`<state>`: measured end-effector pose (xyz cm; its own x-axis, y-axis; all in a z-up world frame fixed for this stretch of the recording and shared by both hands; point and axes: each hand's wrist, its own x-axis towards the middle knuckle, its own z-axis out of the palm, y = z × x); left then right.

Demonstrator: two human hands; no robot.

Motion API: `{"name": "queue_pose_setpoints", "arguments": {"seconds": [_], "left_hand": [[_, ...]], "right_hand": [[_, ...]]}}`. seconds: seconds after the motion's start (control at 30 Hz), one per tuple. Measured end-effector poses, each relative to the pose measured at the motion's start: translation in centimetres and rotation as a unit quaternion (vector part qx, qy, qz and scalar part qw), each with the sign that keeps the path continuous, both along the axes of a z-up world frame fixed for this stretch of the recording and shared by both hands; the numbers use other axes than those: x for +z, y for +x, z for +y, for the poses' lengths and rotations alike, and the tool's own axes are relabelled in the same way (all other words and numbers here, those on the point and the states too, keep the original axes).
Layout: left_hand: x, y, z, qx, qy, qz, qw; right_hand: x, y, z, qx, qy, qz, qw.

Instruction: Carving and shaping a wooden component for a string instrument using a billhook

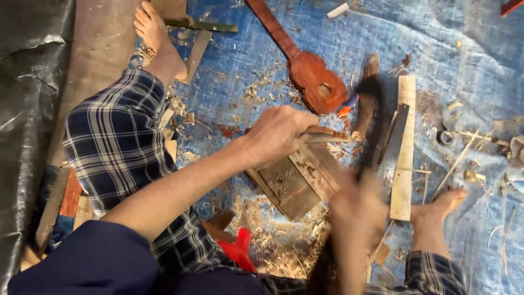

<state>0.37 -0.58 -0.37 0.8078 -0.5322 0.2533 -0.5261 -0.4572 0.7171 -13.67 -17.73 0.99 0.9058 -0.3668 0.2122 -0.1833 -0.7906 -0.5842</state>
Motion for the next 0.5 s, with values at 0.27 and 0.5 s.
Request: {"name": "queue_pose_setpoints", "arguments": {"seconds": [0.27,0.5], "left_hand": [[-3.0,0.7,-2.1,-0.029,0.029,-0.009,0.999],[-2.1,0.3,-0.9,-0.032,-0.034,0.062,0.997]], "right_hand": [[-7.4,1.6,-1.5,0.037,0.073,0.089,0.993],[-7.0,2.3,-1.9,0.009,0.139,0.108,0.984]]}}
